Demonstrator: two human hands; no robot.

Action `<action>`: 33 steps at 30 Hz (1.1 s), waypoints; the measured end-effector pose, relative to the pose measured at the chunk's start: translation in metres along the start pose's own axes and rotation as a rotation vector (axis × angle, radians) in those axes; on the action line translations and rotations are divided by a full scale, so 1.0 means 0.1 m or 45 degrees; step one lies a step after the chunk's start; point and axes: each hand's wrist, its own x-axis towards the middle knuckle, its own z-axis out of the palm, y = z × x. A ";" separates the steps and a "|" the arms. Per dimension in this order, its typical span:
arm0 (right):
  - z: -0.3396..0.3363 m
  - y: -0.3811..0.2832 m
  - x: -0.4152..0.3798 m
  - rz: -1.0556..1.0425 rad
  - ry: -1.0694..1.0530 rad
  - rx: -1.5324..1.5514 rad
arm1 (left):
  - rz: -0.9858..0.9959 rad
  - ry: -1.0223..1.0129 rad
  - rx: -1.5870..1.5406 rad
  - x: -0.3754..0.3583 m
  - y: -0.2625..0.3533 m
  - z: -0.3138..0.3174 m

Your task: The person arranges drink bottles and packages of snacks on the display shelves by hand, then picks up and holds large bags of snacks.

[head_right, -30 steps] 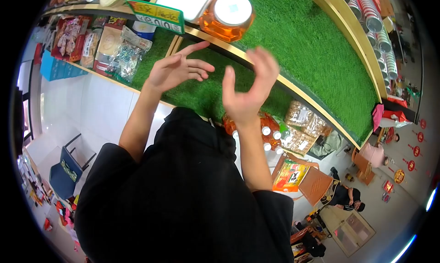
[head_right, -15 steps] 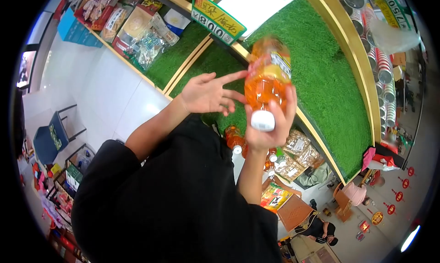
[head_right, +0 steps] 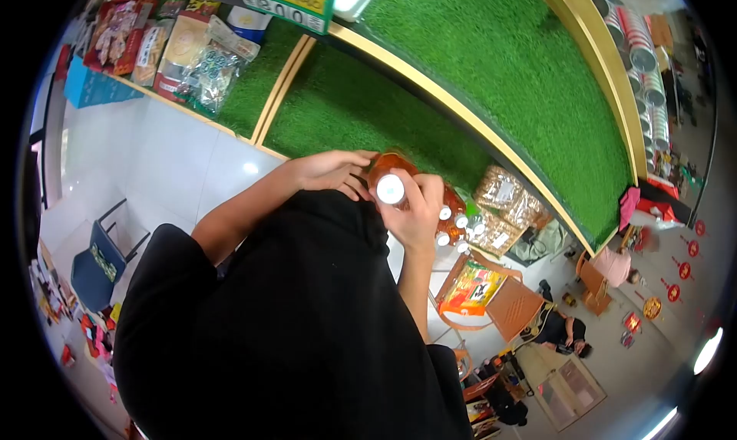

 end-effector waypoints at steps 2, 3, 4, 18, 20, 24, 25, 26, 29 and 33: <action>0.16 0.33 -0.25 0.152 -0.094 -0.002 | -0.016 0.128 0.182 0.07 -0.09 0.03; 0.21 0.42 -0.40 0.165 -0.093 -0.013 | -0.039 0.203 0.480 0.15 -0.12 -0.01; 0.27 0.50 -0.56 0.360 -0.091 0.029 | -0.055 0.279 0.775 0.24 -0.17 -0.05; 0.78 1.14 -1.22 0.697 -0.074 -0.033 | -0.215 0.043 1.564 1.08 -0.61 -0.21; 0.89 1.20 -1.28 0.770 -0.005 -0.049 | -0.216 0.090 1.580 1.11 -0.69 -0.22; 0.93 1.16 -1.25 0.859 0.062 -0.065 | -0.309 0.099 1.605 1.19 -0.83 -0.31; 0.93 1.17 -1.24 0.840 0.066 -0.099 | -0.302 0.089 1.686 1.20 -0.86 -0.32; 0.93 1.19 -1.23 0.860 0.065 -0.102 | -0.267 0.068 1.704 1.19 -0.89 -0.35; 0.86 1.17 -1.20 0.816 0.126 -0.103 | -0.273 0.078 1.695 1.21 -0.92 -0.36; 0.81 1.25 -1.22 0.831 0.062 -0.184 | -0.221 0.054 1.639 1.26 -0.95 -0.36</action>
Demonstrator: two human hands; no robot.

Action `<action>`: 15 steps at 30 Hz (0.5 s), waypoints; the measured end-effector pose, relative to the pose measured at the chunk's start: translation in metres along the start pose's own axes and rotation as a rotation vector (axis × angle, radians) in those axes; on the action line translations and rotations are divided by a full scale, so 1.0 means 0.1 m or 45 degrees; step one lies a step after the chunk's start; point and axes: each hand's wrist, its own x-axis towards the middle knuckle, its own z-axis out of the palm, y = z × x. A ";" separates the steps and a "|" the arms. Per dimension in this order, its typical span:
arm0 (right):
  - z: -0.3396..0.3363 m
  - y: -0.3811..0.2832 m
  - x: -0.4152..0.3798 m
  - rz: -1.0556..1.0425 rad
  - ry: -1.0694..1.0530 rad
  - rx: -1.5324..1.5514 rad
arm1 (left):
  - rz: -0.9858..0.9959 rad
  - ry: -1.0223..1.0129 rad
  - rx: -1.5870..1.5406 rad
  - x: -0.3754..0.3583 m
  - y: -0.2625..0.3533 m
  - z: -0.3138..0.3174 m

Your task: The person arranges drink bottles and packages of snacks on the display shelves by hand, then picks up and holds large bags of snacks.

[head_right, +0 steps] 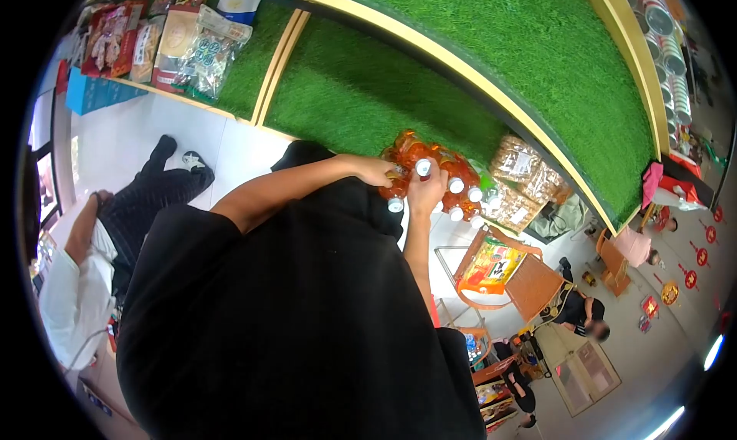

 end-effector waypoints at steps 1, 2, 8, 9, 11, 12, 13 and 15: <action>0.03 0.09 0.01 0.041 -0.057 -0.042 | 0.016 -0.006 0.009 0.01 0.01 0.01; 0.02 0.12 0.03 0.099 -0.097 -0.061 | 0.032 -0.012 0.022 0.03 0.01 0.01; -0.11 0.02 -0.04 0.071 -0.190 0.034 | 0.053 0.038 0.084 0.22 -0.11 0.16; -0.12 0.01 -0.10 0.074 -0.213 0.055 | 0.025 -0.022 0.084 0.20 -0.08 0.14; -0.03 0.03 -0.25 0.147 -0.160 0.113 | -0.003 -0.078 0.076 0.20 -0.11 0.14; 0.02 0.05 -0.34 0.223 -0.107 0.172 | 0.017 -0.038 0.034 0.19 -0.17 0.17; 0.00 -0.02 -0.42 0.298 -0.130 0.318 | 0.035 0.003 -0.009 0.20 -0.23 0.19; 0.10 0.01 -0.59 0.322 -0.125 0.313 | -0.033 -0.023 0.029 0.21 -0.31 0.21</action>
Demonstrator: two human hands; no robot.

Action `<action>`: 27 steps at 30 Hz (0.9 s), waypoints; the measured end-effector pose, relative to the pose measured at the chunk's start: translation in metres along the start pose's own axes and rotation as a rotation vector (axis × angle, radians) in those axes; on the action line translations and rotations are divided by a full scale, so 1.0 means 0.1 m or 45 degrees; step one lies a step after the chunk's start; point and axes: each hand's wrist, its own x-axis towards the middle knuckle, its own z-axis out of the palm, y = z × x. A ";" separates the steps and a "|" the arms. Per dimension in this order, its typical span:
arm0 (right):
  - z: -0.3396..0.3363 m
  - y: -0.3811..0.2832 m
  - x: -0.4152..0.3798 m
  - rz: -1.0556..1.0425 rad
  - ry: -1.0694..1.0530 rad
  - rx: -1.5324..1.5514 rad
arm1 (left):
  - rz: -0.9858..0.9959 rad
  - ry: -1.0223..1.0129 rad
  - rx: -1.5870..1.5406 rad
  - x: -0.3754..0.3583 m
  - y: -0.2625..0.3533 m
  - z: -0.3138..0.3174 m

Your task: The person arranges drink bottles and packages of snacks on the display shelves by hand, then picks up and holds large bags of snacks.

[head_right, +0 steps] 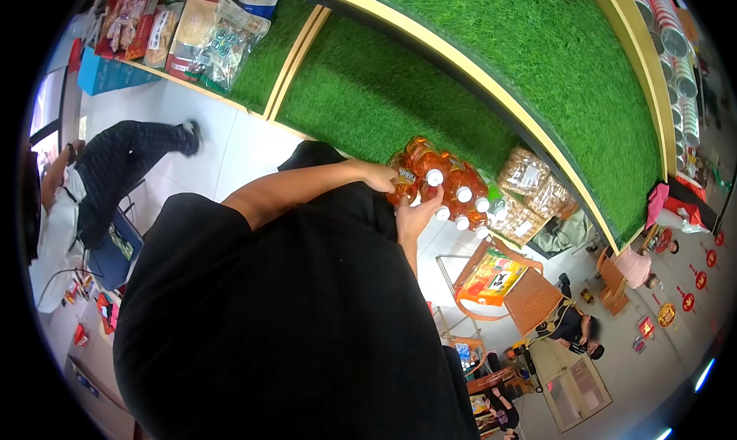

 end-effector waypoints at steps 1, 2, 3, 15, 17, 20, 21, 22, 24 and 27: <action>0.04 0.05 -0.03 0.026 0.016 0.003 | -0.067 -0.031 0.046 0.03 -0.05 0.00; 0.08 0.10 -0.04 -0.026 0.010 0.055 | -0.067 -0.027 0.046 0.05 -0.09 0.01; 0.10 0.15 -0.04 -0.029 0.010 0.056 | -0.074 -0.044 0.032 0.07 -0.13 0.02; 0.13 0.33 0.14 0.244 -0.531 -0.395 | -0.088 -0.003 0.010 -0.02 0.01 0.07; 0.10 0.36 0.20 0.157 -0.567 -0.374 | -0.109 -0.011 -0.030 -0.05 0.09 0.07; 0.14 0.40 0.29 -0.002 -0.636 -0.478 | 0.107 0.146 -0.082 -0.17 0.14 0.14; 0.13 0.40 0.32 -0.073 -0.655 -0.461 | 0.283 0.231 -0.192 -0.19 0.13 0.19; 0.11 0.39 0.37 -0.106 -0.712 -0.431 | 0.178 0.176 -0.232 -0.14 0.09 0.20; 0.11 0.37 0.44 -0.169 -0.759 -0.423 | 0.141 0.364 -0.359 -0.24 0.13 0.31; 0.13 0.52 0.60 -0.175 -0.886 -0.183 | -0.003 0.300 -0.186 -0.31 0.16 0.47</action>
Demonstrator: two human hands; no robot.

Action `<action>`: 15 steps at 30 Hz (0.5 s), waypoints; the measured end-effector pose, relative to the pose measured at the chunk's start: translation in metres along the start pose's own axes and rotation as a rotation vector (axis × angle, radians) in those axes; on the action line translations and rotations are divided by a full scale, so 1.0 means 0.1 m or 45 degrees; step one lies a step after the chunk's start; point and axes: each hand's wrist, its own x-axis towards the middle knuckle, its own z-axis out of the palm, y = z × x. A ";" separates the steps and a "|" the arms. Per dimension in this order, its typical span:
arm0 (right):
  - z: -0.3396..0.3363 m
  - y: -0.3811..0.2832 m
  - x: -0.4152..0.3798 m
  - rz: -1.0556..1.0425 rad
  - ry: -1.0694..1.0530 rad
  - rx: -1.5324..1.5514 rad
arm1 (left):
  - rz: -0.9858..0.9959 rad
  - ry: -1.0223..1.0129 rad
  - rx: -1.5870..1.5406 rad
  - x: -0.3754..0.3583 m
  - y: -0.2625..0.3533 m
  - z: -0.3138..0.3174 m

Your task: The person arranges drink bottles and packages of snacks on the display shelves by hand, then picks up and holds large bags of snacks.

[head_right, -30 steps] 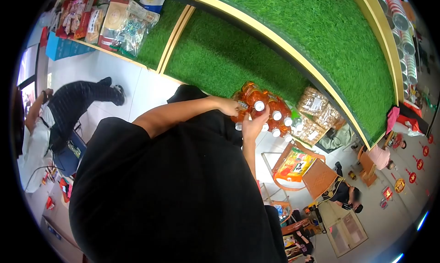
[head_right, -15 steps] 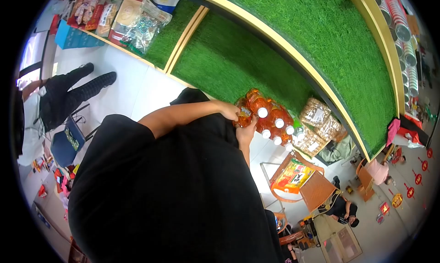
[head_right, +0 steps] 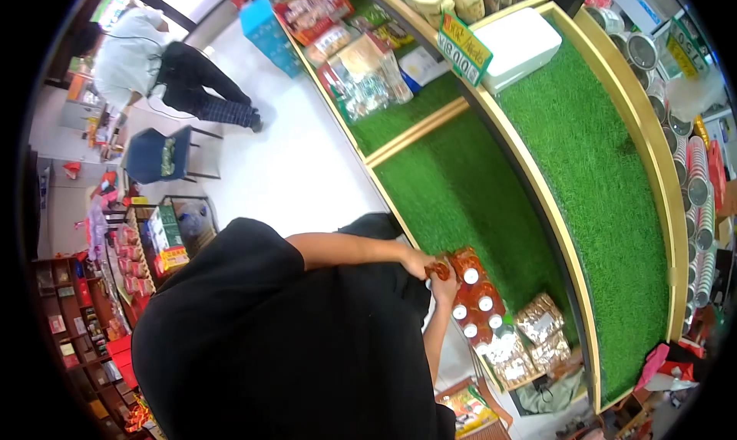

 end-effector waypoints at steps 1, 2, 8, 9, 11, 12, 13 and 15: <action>-0.02 -0.05 -0.05 -0.019 0.032 0.079 | -0.032 0.017 0.041 -0.09 0.02 0.08; -0.13 -0.26 -0.18 0.018 -0.008 0.124 | -0.095 0.037 0.189 -0.19 0.05 0.21; 0.05 0.19 -0.01 -0.007 0.071 0.217 | -0.245 0.067 0.303 0.16 -0.14 0.60; 0.12 0.32 0.05 0.013 0.058 0.272 | -0.213 0.155 0.154 0.28 -0.20 0.60; 0.16 0.29 0.00 -0.012 0.071 0.287 | -0.205 -0.033 0.222 0.24 0.12 0.40; 0.15 0.23 -0.08 -0.048 0.098 0.252 | -0.226 -0.237 0.280 0.18 0.28 0.30; 0.21 0.27 -0.03 -0.056 0.117 0.215 | -0.156 -0.021 0.173 0.34 0.03 0.37; 0.34 0.32 0.12 -0.034 0.158 0.214 | -0.025 0.009 -0.131 0.26 -0.02 0.25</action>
